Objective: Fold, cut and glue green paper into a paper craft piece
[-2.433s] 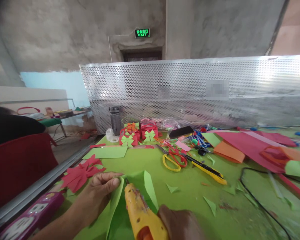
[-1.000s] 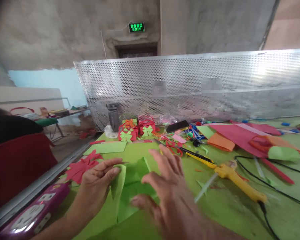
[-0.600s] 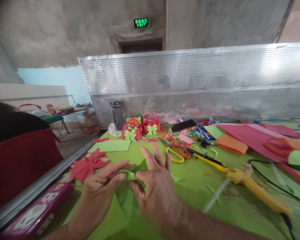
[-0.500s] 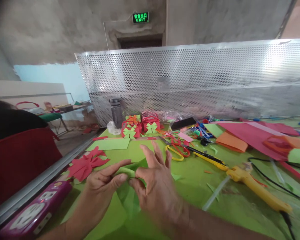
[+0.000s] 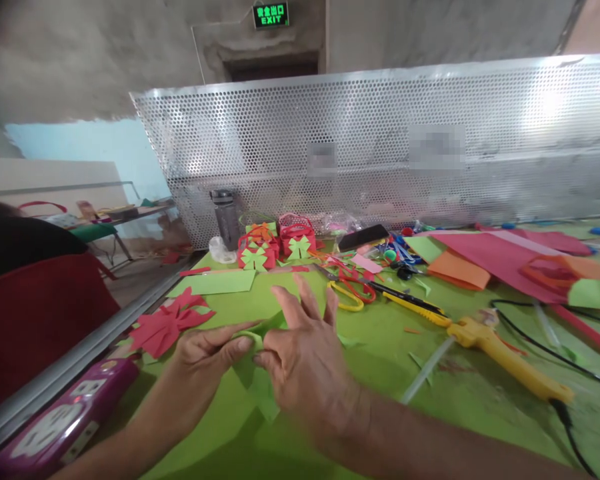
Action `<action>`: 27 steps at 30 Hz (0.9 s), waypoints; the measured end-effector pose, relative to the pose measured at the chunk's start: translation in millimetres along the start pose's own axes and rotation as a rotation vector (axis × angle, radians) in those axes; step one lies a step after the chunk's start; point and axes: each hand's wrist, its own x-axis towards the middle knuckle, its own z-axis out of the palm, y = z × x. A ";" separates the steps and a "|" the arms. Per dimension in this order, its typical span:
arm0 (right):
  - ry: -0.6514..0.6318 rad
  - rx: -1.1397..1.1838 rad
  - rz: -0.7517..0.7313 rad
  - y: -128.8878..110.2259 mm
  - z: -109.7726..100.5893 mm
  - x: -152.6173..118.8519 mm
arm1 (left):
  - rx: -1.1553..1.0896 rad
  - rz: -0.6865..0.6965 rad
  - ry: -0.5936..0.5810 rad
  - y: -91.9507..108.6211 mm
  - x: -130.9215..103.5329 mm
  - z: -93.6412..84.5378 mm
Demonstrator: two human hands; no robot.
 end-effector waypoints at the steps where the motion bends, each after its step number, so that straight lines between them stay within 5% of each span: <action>1: -0.001 -0.002 0.003 0.3 0.0 -0.2 | 0.007 0.007 0.001 -0.1 -0.1 0.1; 15: 0.055 0.004 -0.019 -0.7 -4.6 0.5 | 0.040 0.145 0.005 -5.5 -2.2 -3.9; 27: 0.227 0.226 0.011 -4.0 -4.0 -3.3 | -0.014 0.165 0.029 -6.8 -3.6 -4.7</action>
